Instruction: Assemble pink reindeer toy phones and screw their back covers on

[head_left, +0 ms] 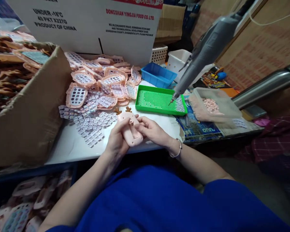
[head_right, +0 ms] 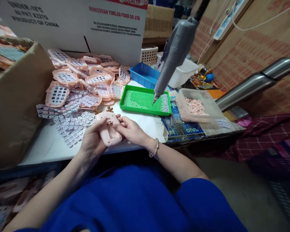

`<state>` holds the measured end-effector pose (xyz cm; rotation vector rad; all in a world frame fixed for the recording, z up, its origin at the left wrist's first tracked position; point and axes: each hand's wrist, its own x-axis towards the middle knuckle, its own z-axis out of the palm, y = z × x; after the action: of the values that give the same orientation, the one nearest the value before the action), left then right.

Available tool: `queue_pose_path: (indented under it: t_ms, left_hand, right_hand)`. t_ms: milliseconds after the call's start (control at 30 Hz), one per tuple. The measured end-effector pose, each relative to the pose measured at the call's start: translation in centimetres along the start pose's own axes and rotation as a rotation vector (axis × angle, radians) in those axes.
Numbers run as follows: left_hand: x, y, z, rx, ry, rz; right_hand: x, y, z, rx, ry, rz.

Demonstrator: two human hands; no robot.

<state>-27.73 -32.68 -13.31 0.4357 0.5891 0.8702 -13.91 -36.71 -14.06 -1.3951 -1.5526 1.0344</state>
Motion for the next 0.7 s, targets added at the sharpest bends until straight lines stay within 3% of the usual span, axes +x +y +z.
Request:
queue_pose_path:
  t_ms: [133, 200, 267, 433, 600, 700]
  left_hand:
    - [0.9, 0.3, 1.3, -0.145, 0.168, 0.1]
    - [1.0, 0.3, 1.9, -0.18, 0.162, 0.102]
    - [0.9, 0.4, 2.5, -0.187, 0.158, 0.057]
    - [0.4, 0.3, 3.0, -0.182, 0.22, 0.07]
    - [0.4, -0.2, 1.9, -0.109, 0.104, 0.16]
    - [0.3, -0.4, 1.2, -0.02, 0.073, 0.266]
  right_hand:
    - [-0.8, -0.4, -0.1, -0.614, 0.284, -0.445]
    - [-1.2, -0.4, 0.0, -0.776, 0.302, -0.663]
    - [-1.3, -0.2, 0.2, -0.867, 0.312, -0.784]
    - [-1.2, 0.7, 0.7, -0.922, 0.379, -0.876]
    - [-1.2, 1.3, 0.9, -0.91, 0.313, -0.801]
    - [-1.8, 0.9, 0.6, -0.92, 0.299, -0.856]
